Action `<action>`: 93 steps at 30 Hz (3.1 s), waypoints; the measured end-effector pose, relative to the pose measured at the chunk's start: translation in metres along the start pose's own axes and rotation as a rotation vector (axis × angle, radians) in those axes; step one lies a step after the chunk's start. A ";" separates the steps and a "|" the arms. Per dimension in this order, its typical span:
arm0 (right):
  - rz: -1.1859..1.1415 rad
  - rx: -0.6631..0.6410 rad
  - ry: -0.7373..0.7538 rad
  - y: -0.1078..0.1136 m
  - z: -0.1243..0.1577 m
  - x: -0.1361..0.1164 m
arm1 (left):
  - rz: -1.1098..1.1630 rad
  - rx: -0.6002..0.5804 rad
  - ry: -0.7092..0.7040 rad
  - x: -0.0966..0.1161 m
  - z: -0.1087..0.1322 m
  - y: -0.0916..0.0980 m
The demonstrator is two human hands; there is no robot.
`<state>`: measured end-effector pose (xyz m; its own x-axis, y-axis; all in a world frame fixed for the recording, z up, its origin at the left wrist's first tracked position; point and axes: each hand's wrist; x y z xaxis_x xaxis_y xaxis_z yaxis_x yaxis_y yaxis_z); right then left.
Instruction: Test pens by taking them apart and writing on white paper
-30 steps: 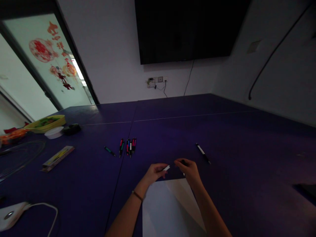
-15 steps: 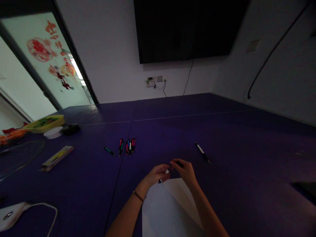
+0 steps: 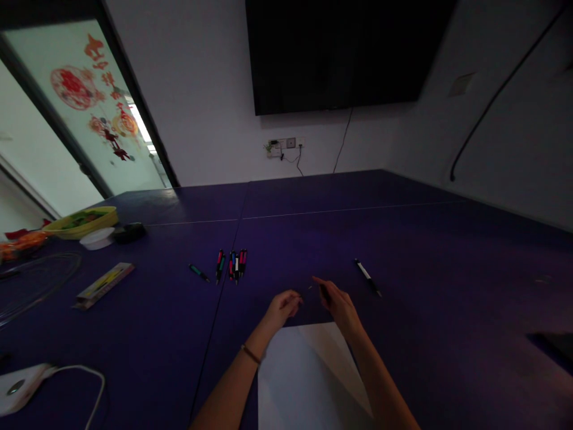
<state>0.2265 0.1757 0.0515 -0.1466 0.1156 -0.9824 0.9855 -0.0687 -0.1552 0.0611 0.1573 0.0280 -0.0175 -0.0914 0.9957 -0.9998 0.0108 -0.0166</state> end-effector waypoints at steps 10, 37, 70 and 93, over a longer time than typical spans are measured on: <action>-0.048 0.210 0.034 0.001 -0.002 -0.001 | -0.275 0.095 -0.144 0.003 0.006 0.001; 0.101 -0.099 0.042 -0.009 0.007 -0.005 | -0.194 0.063 -0.108 -0.009 0.002 -0.001; 0.850 -0.222 0.178 -0.007 0.007 0.006 | -0.821 0.031 -0.570 -0.003 0.006 0.011; 1.124 -0.289 0.307 0.000 0.007 -0.010 | -0.998 0.026 -0.580 0.001 0.004 0.017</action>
<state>0.2269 0.1675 0.0608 0.7957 0.3675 -0.4815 0.5374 -0.0618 0.8410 0.0440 0.1539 0.0281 0.7861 -0.4915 0.3748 -0.5706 -0.3438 0.7458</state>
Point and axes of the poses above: each hand's wrist, its own z-axis away from the middle knuckle, its own y-axis out of the back of the hand, x = y × z, and after that the axes turned 12 degrees about x, right-handed
